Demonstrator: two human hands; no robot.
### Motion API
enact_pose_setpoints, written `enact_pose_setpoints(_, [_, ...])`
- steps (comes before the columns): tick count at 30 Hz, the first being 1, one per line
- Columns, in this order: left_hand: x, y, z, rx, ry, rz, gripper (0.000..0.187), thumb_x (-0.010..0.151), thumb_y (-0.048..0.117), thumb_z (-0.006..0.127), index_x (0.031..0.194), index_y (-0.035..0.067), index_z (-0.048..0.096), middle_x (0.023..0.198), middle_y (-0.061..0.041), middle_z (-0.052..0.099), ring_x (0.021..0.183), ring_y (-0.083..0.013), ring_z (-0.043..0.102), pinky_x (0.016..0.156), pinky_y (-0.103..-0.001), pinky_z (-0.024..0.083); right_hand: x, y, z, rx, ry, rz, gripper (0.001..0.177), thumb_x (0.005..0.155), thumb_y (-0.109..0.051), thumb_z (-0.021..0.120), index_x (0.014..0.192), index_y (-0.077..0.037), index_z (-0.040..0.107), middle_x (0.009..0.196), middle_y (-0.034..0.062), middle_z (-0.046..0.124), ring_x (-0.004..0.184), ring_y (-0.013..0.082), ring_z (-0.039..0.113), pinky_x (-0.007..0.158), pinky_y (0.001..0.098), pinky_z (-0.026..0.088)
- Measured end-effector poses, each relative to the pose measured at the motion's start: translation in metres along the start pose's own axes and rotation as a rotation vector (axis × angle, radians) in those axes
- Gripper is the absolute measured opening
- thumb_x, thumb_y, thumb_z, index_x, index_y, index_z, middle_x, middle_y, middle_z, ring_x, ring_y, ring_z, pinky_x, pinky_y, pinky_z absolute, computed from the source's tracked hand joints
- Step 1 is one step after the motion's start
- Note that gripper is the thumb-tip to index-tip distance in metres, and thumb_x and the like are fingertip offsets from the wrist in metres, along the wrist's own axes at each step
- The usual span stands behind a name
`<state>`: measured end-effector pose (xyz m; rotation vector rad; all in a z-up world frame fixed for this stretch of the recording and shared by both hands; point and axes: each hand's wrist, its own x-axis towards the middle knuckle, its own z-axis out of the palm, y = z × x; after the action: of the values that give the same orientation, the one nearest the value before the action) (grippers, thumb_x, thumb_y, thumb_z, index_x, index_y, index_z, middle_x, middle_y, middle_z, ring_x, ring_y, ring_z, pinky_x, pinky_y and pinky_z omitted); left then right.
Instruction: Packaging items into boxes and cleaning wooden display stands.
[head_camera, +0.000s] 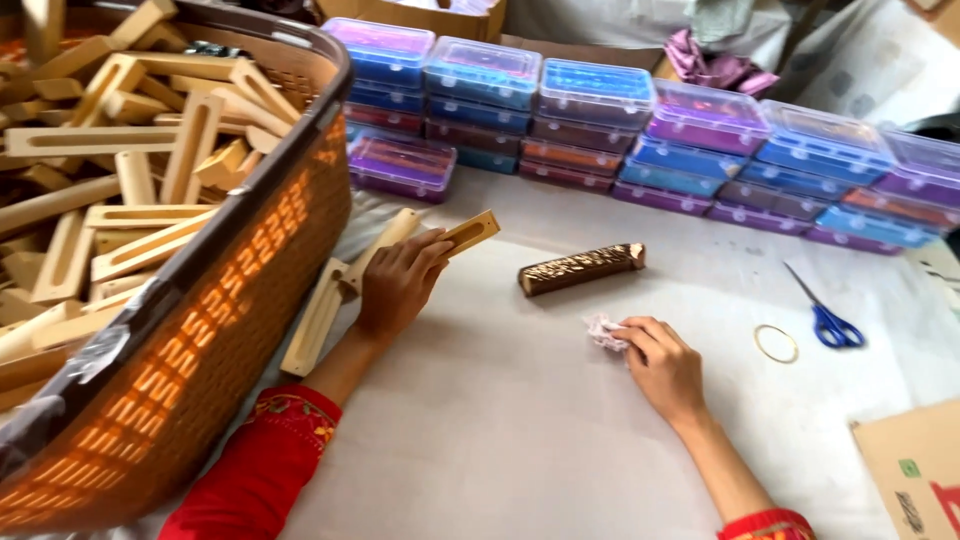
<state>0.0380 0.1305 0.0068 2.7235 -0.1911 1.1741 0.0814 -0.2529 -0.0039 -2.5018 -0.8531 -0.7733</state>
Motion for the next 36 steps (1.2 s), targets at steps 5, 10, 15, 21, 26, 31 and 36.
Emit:
enact_pose_setpoints(5, [0.002, 0.077, -0.033, -0.370, 0.429, 0.398, 0.026, 0.096, 0.022, 0.082, 0.115, 0.015, 0.065, 0.125, -0.003, 0.071, 0.096, -0.0167, 0.072, 0.076, -0.031, 0.051, 0.000, 0.002, 0.000, 0.026, 0.027, -0.028, 0.017, 0.081, -0.002, 0.070, 0.092, -0.013, 0.077, 0.103, -0.0027, 0.073, 0.091, 0.0188, 0.072, 0.071, 0.0345, 0.058])
enact_pose_setpoints(10, [-0.040, 0.156, 0.004, -0.384, 0.059, 0.519, 0.036, 0.094, 0.030, 0.077, 0.127, 0.019, 0.066, 0.135, -0.001, 0.068, 0.111, -0.0155, 0.068, 0.090, -0.032, 0.050, -0.003, 0.022, 0.006, 0.156, 0.113, 0.224, 0.016, 0.086, -0.002, 0.070, 0.100, -0.004, 0.076, 0.107, 0.0053, 0.074, 0.083, 0.0206, 0.072, 0.072, 0.0330, 0.058])
enact_pose_setpoints(15, [-0.033, 0.160, -0.019, -0.391, -0.076, 0.398, 0.060, 0.089, 0.045, 0.070, 0.139, 0.013, 0.060, 0.146, -0.012, 0.056, 0.115, -0.0243, 0.063, 0.100, -0.044, 0.045, -0.009, 0.038, 0.009, 0.293, 0.261, 0.352, 0.013, 0.089, 0.001, 0.066, 0.100, -0.002, 0.074, 0.106, 0.0093, 0.074, 0.088, 0.0237, 0.073, 0.075, 0.0334, 0.057])
enact_pose_setpoints(21, [-0.033, 0.136, -0.017, -0.631, -0.473, 0.129, 0.044, 0.090, 0.039, 0.071, 0.128, 0.018, 0.062, 0.134, -0.003, 0.063, 0.109, -0.0197, 0.067, 0.097, -0.040, 0.047, -0.002, 0.025, 0.004, 0.207, 0.227, 0.260, 0.013, 0.088, 0.002, 0.067, 0.098, -0.002, 0.075, 0.104, 0.0096, 0.075, 0.088, 0.0254, 0.073, 0.076, 0.0343, 0.056])
enact_pose_setpoints(26, [-0.030, 0.136, -0.007, -0.669, -0.561, -0.338, 0.047, 0.094, 0.040, 0.066, 0.138, 0.025, 0.056, 0.125, 0.005, 0.070, 0.105, -0.0168, 0.067, 0.100, -0.036, 0.049, -0.004, 0.029, 0.007, 0.215, 0.213, 0.242, 0.016, 0.086, 0.003, 0.068, 0.098, -0.003, 0.076, 0.105, 0.0084, 0.075, 0.086, 0.0222, 0.073, 0.074, 0.0326, 0.057])
enact_pose_setpoints(31, [-0.039, 0.137, -0.001, -0.441, -0.155, 0.004, 0.044, 0.091, 0.042, 0.073, 0.127, 0.022, 0.058, 0.137, -0.007, 0.058, 0.131, -0.0301, 0.050, 0.107, -0.047, 0.034, -0.002, 0.025, 0.006, 0.253, 0.185, 0.283, 0.015, 0.087, 0.004, 0.068, 0.099, -0.002, 0.075, 0.104, 0.0078, 0.075, 0.081, 0.0198, 0.072, 0.070, 0.0311, 0.057])
enact_pose_setpoints(36, [-0.043, 0.150, -0.046, -0.566, -0.530, 0.042, 0.067, 0.088, 0.045, 0.074, 0.139, 0.012, 0.046, 0.130, -0.013, 0.055, 0.124, -0.0302, 0.049, 0.105, -0.049, 0.032, -0.004, 0.027, 0.002, 0.243, 0.183, 0.281, 0.016, 0.087, 0.004, 0.068, 0.099, -0.002, 0.076, 0.105, 0.0078, 0.075, 0.078, 0.0189, 0.072, 0.068, 0.0306, 0.056])
